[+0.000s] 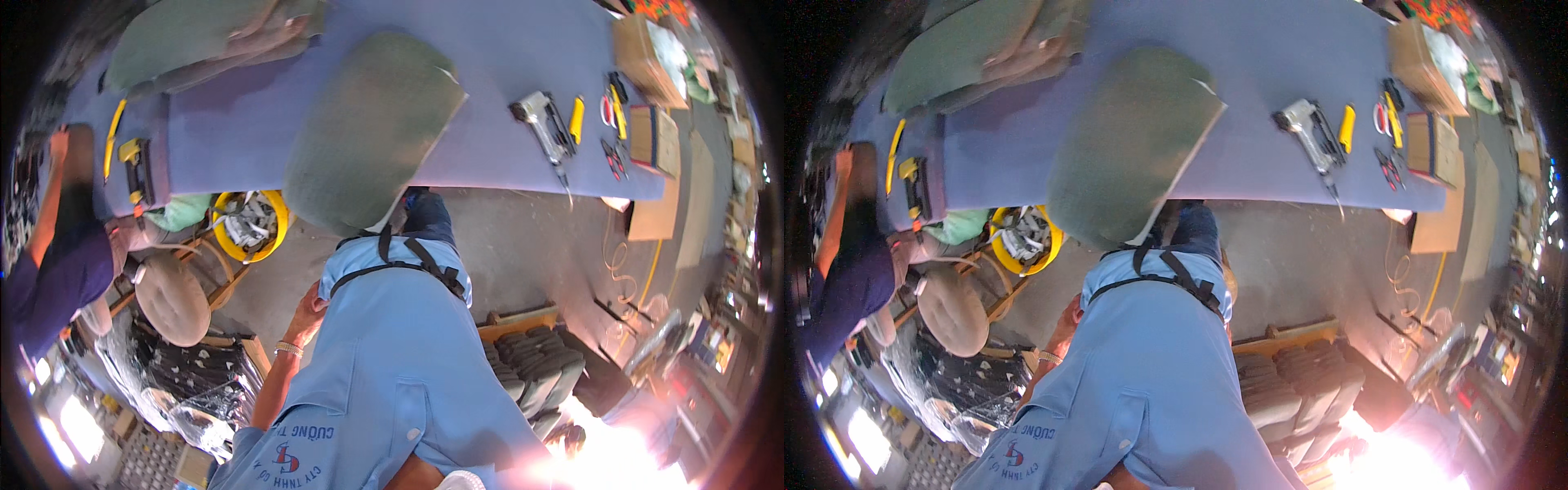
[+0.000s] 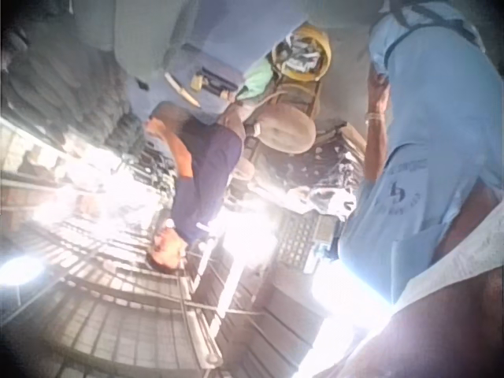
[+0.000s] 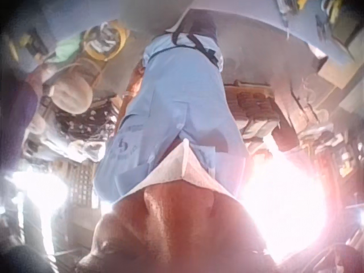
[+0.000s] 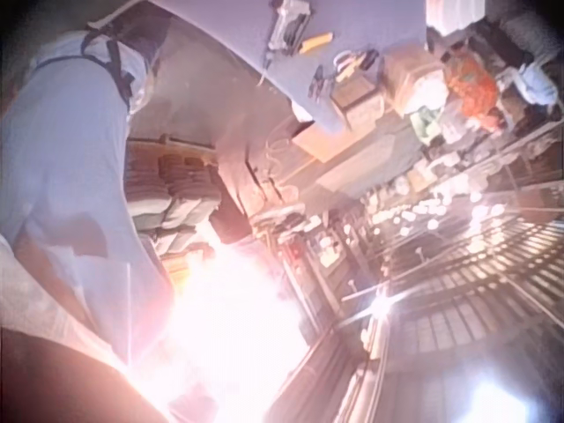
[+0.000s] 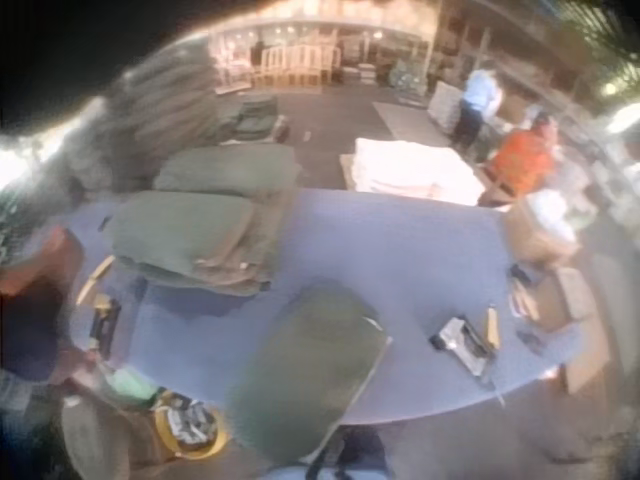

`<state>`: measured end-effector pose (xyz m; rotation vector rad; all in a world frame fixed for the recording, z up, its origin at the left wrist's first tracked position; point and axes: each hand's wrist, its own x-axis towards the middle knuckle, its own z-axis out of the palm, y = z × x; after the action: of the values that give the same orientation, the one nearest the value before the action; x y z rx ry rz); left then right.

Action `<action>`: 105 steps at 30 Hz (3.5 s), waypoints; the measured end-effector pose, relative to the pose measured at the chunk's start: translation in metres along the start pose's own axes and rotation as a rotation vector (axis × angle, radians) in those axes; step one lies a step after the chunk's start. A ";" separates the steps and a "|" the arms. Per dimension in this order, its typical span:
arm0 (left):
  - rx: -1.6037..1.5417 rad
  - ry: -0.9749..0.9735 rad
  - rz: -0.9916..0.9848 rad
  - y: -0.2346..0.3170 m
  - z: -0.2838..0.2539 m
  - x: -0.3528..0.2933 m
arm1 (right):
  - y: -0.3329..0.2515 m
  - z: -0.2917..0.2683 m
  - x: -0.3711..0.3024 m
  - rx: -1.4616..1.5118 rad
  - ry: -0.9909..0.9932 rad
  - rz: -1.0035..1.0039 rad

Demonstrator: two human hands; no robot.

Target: The person wraps green fabric around a foam cushion, trims excess fabric with a utility knife, and secures the fabric using a staple gun. The process is repeated for multiple cushions on a workbench in a workshop.

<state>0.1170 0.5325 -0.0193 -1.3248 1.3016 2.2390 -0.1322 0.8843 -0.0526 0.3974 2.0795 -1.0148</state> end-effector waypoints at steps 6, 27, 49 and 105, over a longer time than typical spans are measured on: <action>-0.207 -0.072 0.014 0.004 0.017 0.016 | -0.044 -0.003 0.004 -0.016 -0.051 -0.056; -0.294 0.288 0.085 -0.011 0.276 0.002 | -0.037 -0.227 0.091 0.016 0.038 -0.071; -0.036 1.362 -0.165 -0.031 0.302 0.083 | -0.165 -0.183 0.239 -0.383 -0.216 -0.787; -1.363 0.129 0.313 0.227 0.319 0.202 | -0.476 -0.050 0.121 -0.390 -0.794 -0.518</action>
<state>-0.3164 0.6060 0.0134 -1.6155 -0.2743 3.4476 -0.5049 0.6147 0.1274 -0.6784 1.5870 -0.8191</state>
